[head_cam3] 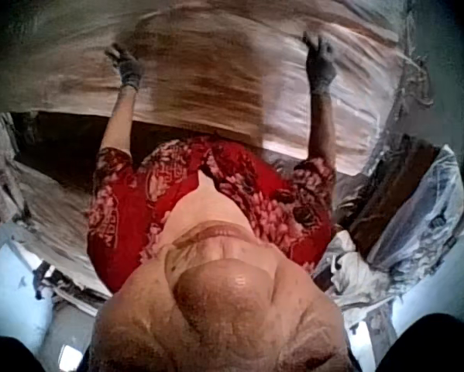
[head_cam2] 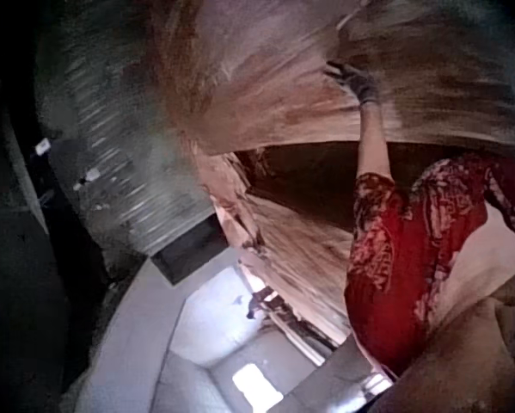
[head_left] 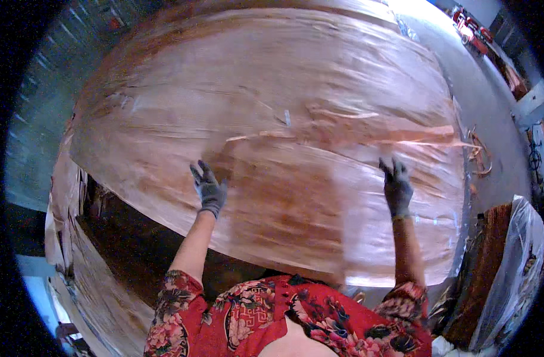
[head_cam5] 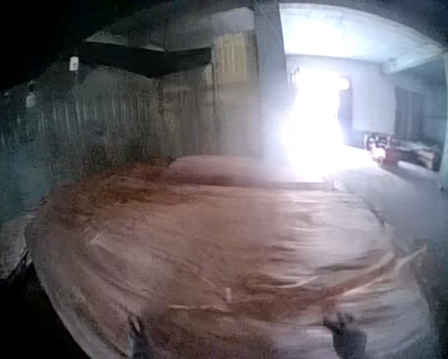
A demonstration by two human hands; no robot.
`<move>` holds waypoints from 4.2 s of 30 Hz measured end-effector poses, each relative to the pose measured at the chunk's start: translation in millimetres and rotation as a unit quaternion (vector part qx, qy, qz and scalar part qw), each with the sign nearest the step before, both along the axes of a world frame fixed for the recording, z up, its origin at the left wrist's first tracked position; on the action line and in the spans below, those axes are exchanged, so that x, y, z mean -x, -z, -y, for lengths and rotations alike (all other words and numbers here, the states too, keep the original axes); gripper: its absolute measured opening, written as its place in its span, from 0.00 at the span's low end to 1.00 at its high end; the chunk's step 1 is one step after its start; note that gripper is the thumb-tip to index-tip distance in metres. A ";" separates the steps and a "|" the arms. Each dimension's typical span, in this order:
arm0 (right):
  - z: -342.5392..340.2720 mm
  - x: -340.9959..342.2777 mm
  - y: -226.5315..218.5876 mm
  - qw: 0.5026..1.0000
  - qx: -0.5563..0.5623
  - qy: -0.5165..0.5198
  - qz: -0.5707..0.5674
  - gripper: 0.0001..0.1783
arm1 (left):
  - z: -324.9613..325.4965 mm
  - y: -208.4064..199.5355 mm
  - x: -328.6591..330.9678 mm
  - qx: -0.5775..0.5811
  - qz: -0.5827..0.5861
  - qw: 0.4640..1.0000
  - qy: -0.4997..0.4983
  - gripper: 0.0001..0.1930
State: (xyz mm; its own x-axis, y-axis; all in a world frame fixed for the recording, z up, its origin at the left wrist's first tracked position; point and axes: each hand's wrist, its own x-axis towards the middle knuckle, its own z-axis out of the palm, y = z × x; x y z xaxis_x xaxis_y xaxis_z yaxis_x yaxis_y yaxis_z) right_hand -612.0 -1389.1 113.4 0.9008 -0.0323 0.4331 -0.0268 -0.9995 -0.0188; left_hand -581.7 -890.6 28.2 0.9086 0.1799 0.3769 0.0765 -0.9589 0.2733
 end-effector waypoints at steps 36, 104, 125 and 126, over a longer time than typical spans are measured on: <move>-415.5 -206.2 -27.0 0.869 -0.274 -0.410 -0.027 0.12 | -21.4 -30.2 -8.4 0.083 -0.008 0.996 0.026 0.29; -378.6 -32.3 43.4 0.404 -0.857 0.283 0.151 0.14 | -434.2 -17.8 -205.5 -0.328 0.066 0.873 0.354 0.23; -395.9 243.0 155.7 0.295 -0.828 0.449 0.160 0.07 | -446.5 23.5 102.1 -0.196 -0.241 0.881 0.356 0.28; -404.9 243.8 147.6 0.277 -0.843 0.428 0.171 0.05 | -452.6 25.5 96.9 -0.203 -0.258 0.875 0.357 0.27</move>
